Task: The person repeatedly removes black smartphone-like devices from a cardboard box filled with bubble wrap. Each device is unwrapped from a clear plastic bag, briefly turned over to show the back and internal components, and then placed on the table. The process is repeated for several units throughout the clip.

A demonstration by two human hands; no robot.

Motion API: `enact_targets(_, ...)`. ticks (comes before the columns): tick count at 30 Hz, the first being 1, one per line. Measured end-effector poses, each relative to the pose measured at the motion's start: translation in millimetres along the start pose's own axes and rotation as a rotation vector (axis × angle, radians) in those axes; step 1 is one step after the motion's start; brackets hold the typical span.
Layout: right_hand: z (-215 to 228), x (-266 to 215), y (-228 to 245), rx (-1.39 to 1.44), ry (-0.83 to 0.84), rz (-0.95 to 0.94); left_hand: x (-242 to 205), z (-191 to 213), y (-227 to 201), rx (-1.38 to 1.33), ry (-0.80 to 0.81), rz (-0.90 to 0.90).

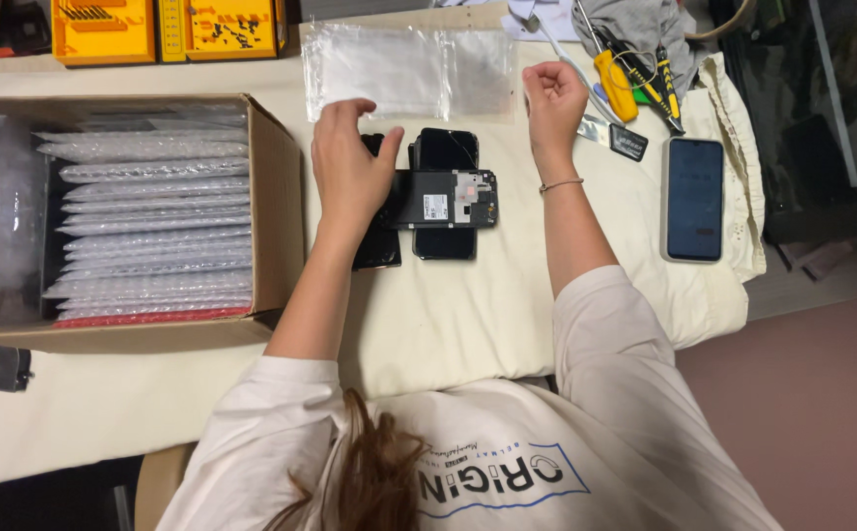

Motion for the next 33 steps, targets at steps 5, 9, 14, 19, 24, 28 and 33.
enact_targets(5, 11, -25, 2, 0.031, 0.039, 0.049, -49, 14, 1, 0.047, 0.062, -0.127)
enact_targets(9, 10, -69, 36, -0.235, 0.116, 0.055, -72, 8, 10, 0.116, 0.084, -0.165)
enact_targets(14, 14, -119, 79, -0.429, 0.399, 0.102, -89, 10, 9, 0.112, 0.025, -0.222)
enact_targets(19, 17, -128, 84, -0.594, 0.701, -0.067, -90, 8, 11, 0.176, -0.036, -0.28)
enact_targets(24, 13, -129, 91, -0.634, 0.839, -0.218, -95, 7, 14, 0.192, -0.011, -0.286)
enact_targets(28, 12, -130, 93, -0.595, 0.878, -0.249, -96, 11, 16, 0.215, -0.007, -0.261)
enact_targets(33, 9, -131, 95, -0.584, 0.811, -0.166, -95, 13, 14, 0.093, 0.13, -0.207)
Point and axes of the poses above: each hand's wrist, its own x-axis towards the middle knuckle, its own z-axis out of the back of the hand, y = z × x, the point moved 4 cm from there along x, towards the middle knuckle, and after that the axes turned 14 degrees about x, right-handed, at the moved point
